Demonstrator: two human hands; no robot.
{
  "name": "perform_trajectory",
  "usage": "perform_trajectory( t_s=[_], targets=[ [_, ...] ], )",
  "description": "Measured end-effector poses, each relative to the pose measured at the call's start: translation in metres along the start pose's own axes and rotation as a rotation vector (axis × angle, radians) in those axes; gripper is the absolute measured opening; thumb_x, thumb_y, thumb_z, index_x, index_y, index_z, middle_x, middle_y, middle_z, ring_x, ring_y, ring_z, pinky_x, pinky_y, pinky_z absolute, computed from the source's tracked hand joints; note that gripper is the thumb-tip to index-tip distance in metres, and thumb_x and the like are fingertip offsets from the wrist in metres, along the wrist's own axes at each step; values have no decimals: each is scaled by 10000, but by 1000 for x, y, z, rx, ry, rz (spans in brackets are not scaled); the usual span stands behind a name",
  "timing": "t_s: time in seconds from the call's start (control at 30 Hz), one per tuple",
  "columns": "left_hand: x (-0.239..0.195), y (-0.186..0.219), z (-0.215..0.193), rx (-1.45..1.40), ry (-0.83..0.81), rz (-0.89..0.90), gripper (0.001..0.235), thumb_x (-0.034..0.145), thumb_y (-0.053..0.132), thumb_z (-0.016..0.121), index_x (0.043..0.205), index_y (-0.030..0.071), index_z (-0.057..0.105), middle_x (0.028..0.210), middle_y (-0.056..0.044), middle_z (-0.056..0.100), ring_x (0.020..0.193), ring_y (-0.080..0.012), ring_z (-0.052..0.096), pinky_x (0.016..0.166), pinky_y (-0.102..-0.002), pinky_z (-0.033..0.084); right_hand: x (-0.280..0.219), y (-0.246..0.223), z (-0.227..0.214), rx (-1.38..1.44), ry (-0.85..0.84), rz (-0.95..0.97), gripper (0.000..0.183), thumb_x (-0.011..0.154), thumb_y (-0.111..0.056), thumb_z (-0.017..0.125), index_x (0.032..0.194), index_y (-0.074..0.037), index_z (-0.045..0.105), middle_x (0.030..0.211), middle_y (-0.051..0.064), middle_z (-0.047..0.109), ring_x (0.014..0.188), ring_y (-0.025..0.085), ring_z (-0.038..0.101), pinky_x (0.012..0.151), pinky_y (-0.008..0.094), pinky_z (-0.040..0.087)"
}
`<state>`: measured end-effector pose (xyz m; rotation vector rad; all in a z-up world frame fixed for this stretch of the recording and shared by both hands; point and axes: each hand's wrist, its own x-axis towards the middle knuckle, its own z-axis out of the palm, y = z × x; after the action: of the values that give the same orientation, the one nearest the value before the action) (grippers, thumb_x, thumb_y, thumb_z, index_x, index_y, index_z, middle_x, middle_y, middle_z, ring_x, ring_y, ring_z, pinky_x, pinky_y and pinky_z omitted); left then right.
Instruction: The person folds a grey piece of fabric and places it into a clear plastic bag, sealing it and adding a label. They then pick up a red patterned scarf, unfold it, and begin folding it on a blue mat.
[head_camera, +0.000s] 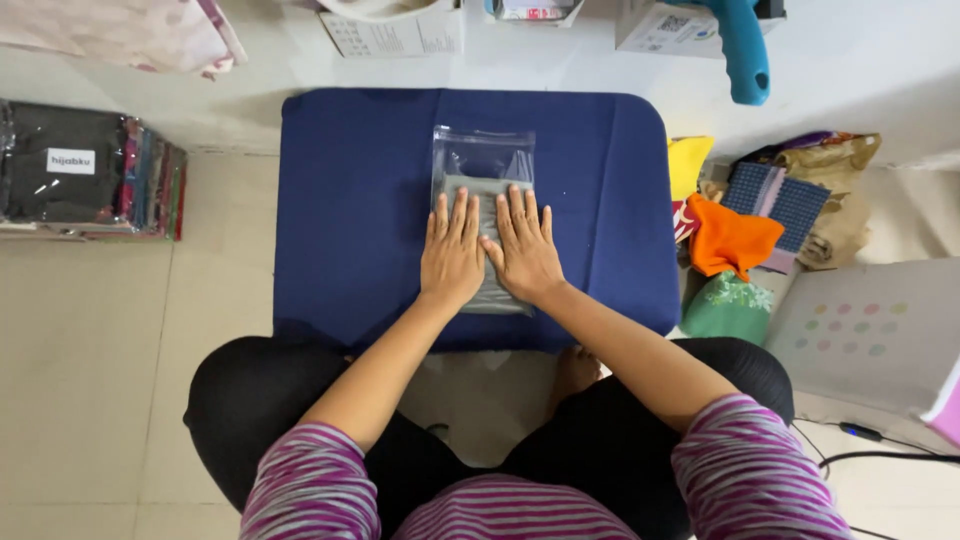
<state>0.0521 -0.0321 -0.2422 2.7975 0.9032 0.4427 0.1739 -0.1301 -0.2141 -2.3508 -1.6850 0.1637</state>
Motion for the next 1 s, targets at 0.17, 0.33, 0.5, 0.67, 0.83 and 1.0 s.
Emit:
perform_trajectory(
  t_s=[0.17, 0.33, 0.5, 0.67, 0.83, 1.0],
  targets=[
    [3, 4, -7, -30, -120, -59, 662, 1024, 304, 423, 1635, 105, 266, 1711, -136, 195, 1560, -414, 151, 1253, -532, 177, 5, 4, 5, -43, -75, 15, 762, 1082, -604, 239, 1664, -119, 150, 1724, 166, 100, 1580, 407, 68, 1240, 631, 75],
    [6, 4, -9, -30, -149, -79, 654, 1025, 327, 409, 1632, 128, 275, 1712, -126, 186, 1565, -392, 153, 1254, -514, 190, 6, 3, 1, -55, -101, 20, 762, 1075, -610, 219, 1657, -118, 183, 1720, 172, 110, 1579, 409, 62, 1224, 666, 62],
    [4, -2, -3, -45, -40, -35, 647, 1004, 338, 494, 1597, 113, 371, 1675, -152, 283, 1540, -408, 234, 1223, -524, 267, 4, 13, 14, -41, -33, -23, 725, 1095, -568, 266, 1660, -119, 194, 1717, 180, 128, 1577, 421, 73, 1193, 717, 80],
    [2, -2, -30, -80, 62, 13, 579, 1022, 278, 524, 1546, 45, 446, 1635, -214, 336, 1496, -469, 294, 1195, -552, 313, -16, 3, -6, -87, 41, -97, 687, 1091, -518, 317, 1641, -108, 274, 1688, 242, 191, 1552, 468, 142, 1174, 742, 75],
    [-13, -11, -6, 8, 43, -20, 630, 1052, 388, 464, 1595, 81, 382, 1670, -149, 305, 1529, -425, 241, 1224, -539, 246, -30, -3, 3, -118, 76, -200, 678, 1084, -503, 310, 1641, -118, 277, 1696, 224, 190, 1562, 435, 157, 1187, 711, 70],
    [-13, -4, -22, -29, -119, -94, 642, 1034, 416, 452, 1615, 165, 342, 1702, -96, 239, 1535, -414, 241, 1225, -573, 243, -30, -11, -9, -123, -123, -115, 694, 1045, -518, 357, 1651, -199, 244, 1714, 161, 148, 1575, 403, 125, 1180, 733, 115]
  ],
)
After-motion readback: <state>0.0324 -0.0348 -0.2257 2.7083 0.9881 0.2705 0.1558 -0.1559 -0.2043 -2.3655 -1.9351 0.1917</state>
